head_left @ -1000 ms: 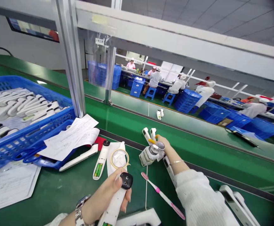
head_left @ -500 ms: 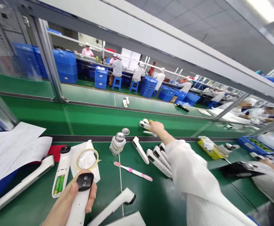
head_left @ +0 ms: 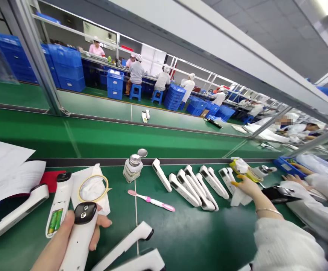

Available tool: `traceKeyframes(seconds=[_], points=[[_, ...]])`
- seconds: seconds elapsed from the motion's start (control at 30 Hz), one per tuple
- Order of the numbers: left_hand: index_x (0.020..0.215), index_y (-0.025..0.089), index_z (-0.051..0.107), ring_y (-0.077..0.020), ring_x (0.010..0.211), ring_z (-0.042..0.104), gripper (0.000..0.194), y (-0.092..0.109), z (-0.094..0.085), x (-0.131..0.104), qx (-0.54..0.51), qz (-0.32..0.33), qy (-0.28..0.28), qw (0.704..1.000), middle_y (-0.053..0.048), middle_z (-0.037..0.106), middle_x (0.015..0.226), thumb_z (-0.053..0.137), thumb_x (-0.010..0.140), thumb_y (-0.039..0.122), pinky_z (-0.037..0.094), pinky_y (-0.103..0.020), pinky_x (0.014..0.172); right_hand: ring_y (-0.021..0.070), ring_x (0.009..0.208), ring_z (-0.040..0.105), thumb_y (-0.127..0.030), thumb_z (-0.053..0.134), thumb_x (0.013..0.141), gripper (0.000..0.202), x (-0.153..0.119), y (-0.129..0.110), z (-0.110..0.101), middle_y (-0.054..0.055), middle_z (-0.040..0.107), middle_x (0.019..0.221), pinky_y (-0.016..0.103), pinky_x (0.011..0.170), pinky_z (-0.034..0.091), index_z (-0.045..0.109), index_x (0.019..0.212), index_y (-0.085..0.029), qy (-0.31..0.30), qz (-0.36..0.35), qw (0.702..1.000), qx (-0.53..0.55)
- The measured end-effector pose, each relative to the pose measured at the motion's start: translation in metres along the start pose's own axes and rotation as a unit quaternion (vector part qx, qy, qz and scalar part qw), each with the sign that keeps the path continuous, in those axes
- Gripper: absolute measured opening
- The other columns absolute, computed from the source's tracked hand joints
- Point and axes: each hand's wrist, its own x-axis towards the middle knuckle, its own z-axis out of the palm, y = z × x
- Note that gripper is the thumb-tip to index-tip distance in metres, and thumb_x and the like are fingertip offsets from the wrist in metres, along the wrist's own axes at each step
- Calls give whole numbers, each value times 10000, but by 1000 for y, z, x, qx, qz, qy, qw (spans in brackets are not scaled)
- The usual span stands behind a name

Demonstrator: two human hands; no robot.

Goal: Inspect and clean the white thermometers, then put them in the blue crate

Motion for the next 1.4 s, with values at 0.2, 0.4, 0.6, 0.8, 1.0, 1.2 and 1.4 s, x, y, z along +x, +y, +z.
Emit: traceKeyframes(seconds=[0.2,0.4,0.6,0.8,1.0,1.2,1.4], points=[[857,181,660,-104,428,518,488,-3,0,1,-20,36,21,999,-74,722,755,612,695,639,402,-209,436,205,839,632,-146,553,788,280,-14,-83,-40,80,657,951,379,792,503,572,1067,-159,45,-200,969,136],[898,106,700,-130,582,507,598,1,-2,-8,79,14,11,997,-54,607,579,451,806,643,403,-203,542,212,1026,605,-265,562,776,387,-119,-237,-63,32,633,1151,354,917,468,539,1162,-262,7,-506,836,213],[877,86,698,-99,474,409,615,7,5,-13,91,37,23,995,-43,571,543,441,810,640,312,-201,461,249,923,639,-127,446,827,379,-186,-334,-41,114,691,1033,416,808,516,560,1186,-163,80,-667,729,132],[888,75,698,-95,453,402,676,8,2,-14,104,51,1,993,-56,577,539,379,819,667,279,-211,447,274,1091,560,-151,479,804,394,-183,-342,-9,114,660,1134,463,893,497,562,1189,-167,114,-662,730,126],[897,76,676,-98,452,452,660,6,2,-18,86,57,-19,994,-54,588,541,386,820,664,285,-209,441,318,1086,580,-177,435,837,370,-177,-337,10,147,667,1111,513,874,492,576,1178,-156,152,-638,743,138],[887,113,595,-123,464,530,556,6,3,-15,68,107,-38,991,-55,622,564,415,826,635,304,-207,429,321,943,641,-178,445,821,340,-178,-336,11,133,697,979,489,771,518,611,1118,-181,184,-644,722,173],[988,158,506,-99,507,540,451,2,-1,-13,84,132,-70,985,-126,685,939,381,873,576,341,-208,443,278,1099,565,-130,592,798,464,-228,-321,-3,82,582,1198,462,907,471,508,1223,-297,96,-634,656,399]])
